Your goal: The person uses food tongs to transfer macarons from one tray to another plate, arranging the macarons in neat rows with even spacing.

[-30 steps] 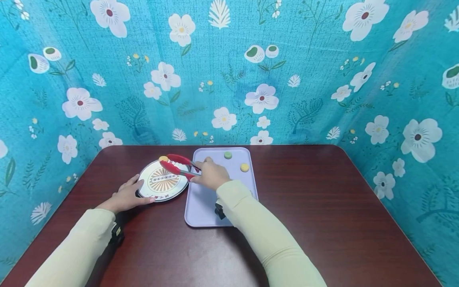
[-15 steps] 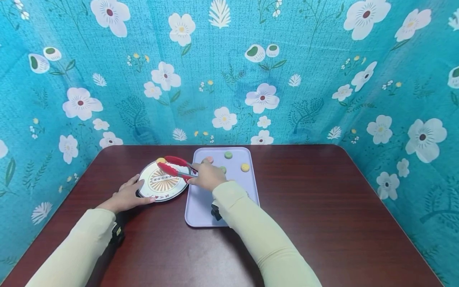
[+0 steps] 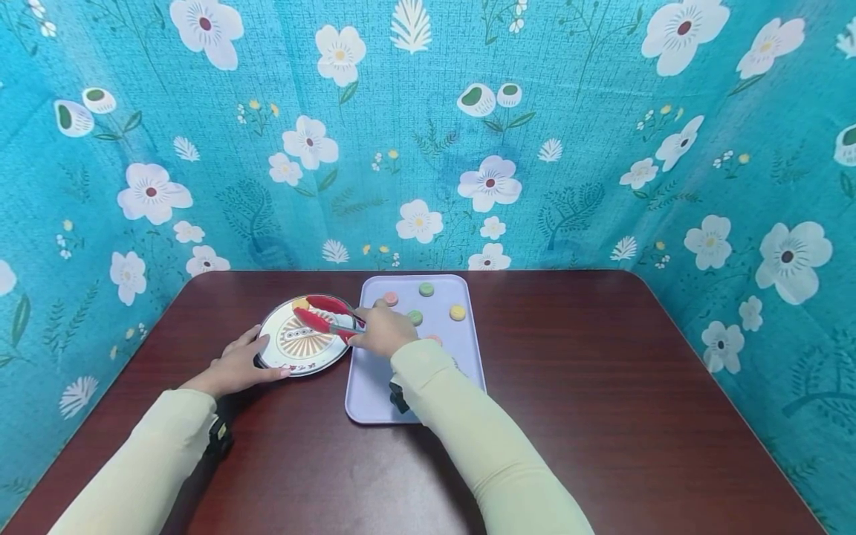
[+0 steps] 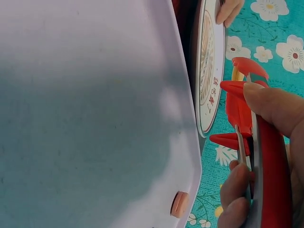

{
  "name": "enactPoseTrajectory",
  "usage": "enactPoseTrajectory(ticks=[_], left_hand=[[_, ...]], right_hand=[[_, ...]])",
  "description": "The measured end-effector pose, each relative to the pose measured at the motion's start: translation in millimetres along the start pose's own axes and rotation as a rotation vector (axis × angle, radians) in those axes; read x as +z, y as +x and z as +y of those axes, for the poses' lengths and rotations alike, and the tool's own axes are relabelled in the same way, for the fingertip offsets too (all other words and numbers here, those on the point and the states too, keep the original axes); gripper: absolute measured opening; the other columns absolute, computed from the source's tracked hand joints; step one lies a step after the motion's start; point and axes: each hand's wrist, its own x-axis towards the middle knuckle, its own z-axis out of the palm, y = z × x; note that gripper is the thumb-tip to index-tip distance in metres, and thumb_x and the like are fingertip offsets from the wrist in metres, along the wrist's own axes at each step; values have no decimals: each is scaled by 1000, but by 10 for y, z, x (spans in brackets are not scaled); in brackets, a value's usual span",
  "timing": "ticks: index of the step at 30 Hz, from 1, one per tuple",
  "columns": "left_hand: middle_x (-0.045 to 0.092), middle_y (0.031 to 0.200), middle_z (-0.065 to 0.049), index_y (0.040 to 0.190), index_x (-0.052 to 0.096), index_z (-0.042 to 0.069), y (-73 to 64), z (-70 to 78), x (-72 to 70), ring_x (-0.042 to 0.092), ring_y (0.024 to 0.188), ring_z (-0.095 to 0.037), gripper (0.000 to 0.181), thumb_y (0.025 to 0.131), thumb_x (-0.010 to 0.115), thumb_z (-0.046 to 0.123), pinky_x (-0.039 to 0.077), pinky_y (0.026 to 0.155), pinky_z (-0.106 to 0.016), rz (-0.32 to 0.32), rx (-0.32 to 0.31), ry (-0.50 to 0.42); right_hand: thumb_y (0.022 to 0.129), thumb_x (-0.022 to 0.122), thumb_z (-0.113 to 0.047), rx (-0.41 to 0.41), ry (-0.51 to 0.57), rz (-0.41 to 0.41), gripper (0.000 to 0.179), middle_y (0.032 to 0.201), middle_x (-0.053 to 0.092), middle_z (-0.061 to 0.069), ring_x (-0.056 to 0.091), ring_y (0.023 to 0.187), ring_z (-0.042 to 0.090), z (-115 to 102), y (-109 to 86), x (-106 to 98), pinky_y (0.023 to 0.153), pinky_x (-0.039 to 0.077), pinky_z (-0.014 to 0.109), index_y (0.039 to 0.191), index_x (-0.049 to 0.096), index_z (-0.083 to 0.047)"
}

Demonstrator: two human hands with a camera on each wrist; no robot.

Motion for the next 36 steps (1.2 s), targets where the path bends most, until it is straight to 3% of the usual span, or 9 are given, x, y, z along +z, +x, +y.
enactPoseTrajectory(ticks=[5,18,30,36], left_hand=[[11,155,-26,151,22,0,-4,-10,3,15,134,-51,115,70,74,62,18,100,-76,3,-8,4],[12,154,-26,152,22,1,-14,-20,1,16,134,-51,113,70,76,59,19,100,-76,3,-9,1],[13,154,-27,152,22,1,11,-17,19,15,134,-51,112,71,75,59,17,101,-76,8,-20,6],[12,154,-26,152,22,2,19,-12,9,15,134,-50,112,71,77,55,17,101,-76,2,-17,-10]], right_hand=[[85,71,-47,-7,-5,-13,66,133,54,10,60,92,21,-38,8,21,73,51,38,143,50,-23],[84,72,-45,-3,-25,-21,65,126,54,9,58,80,19,-86,47,72,64,47,33,142,51,-23],[85,70,-47,2,-70,-31,65,126,54,9,61,89,23,-110,75,83,69,50,38,142,50,-23],[85,70,-48,6,-91,-31,65,122,54,9,59,85,20,-113,87,97,66,49,36,142,51,-23]])
